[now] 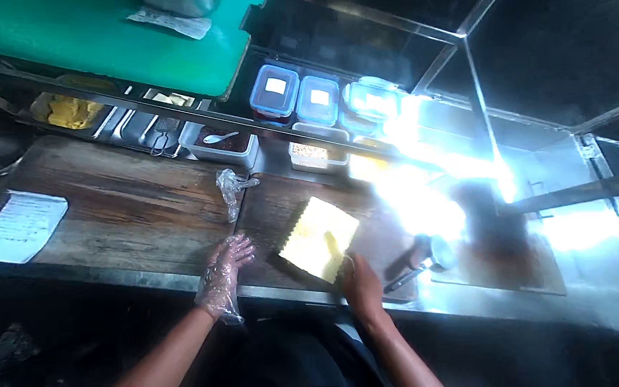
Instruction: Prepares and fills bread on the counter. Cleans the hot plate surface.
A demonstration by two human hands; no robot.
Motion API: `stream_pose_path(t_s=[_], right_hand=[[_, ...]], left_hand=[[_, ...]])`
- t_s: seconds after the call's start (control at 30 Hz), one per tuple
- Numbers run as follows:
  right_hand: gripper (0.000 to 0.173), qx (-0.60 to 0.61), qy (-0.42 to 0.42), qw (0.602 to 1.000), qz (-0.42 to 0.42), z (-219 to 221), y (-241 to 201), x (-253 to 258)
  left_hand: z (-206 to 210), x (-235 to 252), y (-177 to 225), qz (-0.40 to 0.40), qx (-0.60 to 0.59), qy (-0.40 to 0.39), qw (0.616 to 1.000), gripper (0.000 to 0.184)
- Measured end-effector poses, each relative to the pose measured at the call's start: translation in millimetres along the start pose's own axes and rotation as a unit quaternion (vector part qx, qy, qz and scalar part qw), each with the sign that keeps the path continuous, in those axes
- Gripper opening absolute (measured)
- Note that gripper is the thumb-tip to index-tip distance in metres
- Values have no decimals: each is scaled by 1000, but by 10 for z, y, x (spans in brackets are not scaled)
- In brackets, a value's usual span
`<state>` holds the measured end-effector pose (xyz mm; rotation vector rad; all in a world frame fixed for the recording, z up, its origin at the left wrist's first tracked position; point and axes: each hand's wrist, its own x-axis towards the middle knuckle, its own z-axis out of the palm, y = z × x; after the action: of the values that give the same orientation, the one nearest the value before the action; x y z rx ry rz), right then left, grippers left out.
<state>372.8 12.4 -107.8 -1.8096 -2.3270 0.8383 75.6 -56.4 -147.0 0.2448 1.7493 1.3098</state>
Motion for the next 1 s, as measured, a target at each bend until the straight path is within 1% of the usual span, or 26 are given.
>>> stream_pose_path(t_s=[0.07, 0.1, 0.13, 0.17, 0.2, 0.23, 0.27, 0.3, 0.33, 0.37, 0.43, 0.47, 0.5, 0.53, 0.57, 0.63, 0.67, 0.7, 0.73, 0.77, 0.8, 0.83, 0.87, 0.93, 0.97, 1.0], right_hand=[[36, 20, -47, 999, -1, 81, -93, -184], [35, 65, -76, 995, 2, 72, -158, -333], [33, 143, -94, 985, 13, 63, -190, -448], [31, 245, -101, 963, 38, 65, -194, -507], [31, 357, -112, 923, 88, 60, -188, -523], [29, 468, -112, 863, 152, 62, -184, -541], [28, 544, -103, 804, 216, 53, -179, -591], [28, 570, -84, 774, 263, 22, -175, -658], [27, 557, -60, 780, 280, -21, -163, -721], [27, 509, -30, 819, 263, -75, -139, -740], [30, 318, 16, 932, 171, -172, -80, -575], [32, 210, 24, 968, 131, -194, -74, -410], [34, 102, 12, 990, 102, -190, -78, -247], [36, 6, -18, 997, 78, -142, -90, -170], [38, -61, -43, 996, 49, -76, -114, -215], [38, -110, -70, 991, -10, -46, -184, -507], [37, -97, -83, 991, -32, -82, -196, -635], [36, -56, -97, 993, -36, -136, -194, -679], [36, 10, -93, 995, -27, -182, -170, -608], [36, 84, -61, 994, -13, -189, -119, -428], [35, 122, -33, 992, 10, -177, -81, -198], [36, 112, -31, 993, 30, -150, -60, -27], [37, 78, -54, 995, 32, -99, -60, 13], [40, 49, -126, 991, -15, -48, -101, -195], [39, 67, -154, 985, -40, -90, -116, -286], [37, 113, -165, 979, -48, -150, -106, -293]], left_hand=[[-26, 38, 54, 5, 24, -13, 1000, 39], [-28, 62, 98, 15, 35, -22, 999, 38], [-35, 68, 123, 21, 45, -31, 998, 38], [-54, 71, 107, 25, 50, -38, 998, 38], [-76, 76, 68, 27, 52, -43, 997, 37], [-104, 75, 27, 29, 52, -47, 997, 37], [-128, 70, 15, 31, 53, -49, 997, 36], [-140, 71, 36, 33, 57, -53, 996, 36], [-146, 72, 70, 37, 63, -55, 996, 36], [-161, 64, 89, 46, 68, -54, 995, 36], [-256, -3, 58, 57, 80, -44, 994, 35], [-303, -41, 37, 55, 87, -36, 994, 35], [-340, -94, 24, 51, 92, -27, 994, 35], [-379, -176, 14, 47, 97, -17, 994, 35], [-420, -264, 21, 48, 104, -9, 993, 35], [-476, -413, 76, 89, 118, 2, 989, 36], [-524, -519, 69, 114, 123, 6, 986, 36], [-591, -640, 27, 129, 126, 12, 984, 37], [-646, -757, -30, 129, 125, 20, 983, 37], [-673, -858, -87, 116, 124, 28, 985, 36], [-678, -954, -147, 99, 126, 38, 986, 35], [-683, -1071, -212, 85, 136, 40, 986, 35], [-691, -1218, -263, 77, 158, 34, 984, 37], [-678, -1467, -265, 91, 205, 14, 974, 39], [-653, -1557, -260, 106, 217, 9, 970, 40], [-635, -1638, -291, 120, 220, 10, 968, 40]])
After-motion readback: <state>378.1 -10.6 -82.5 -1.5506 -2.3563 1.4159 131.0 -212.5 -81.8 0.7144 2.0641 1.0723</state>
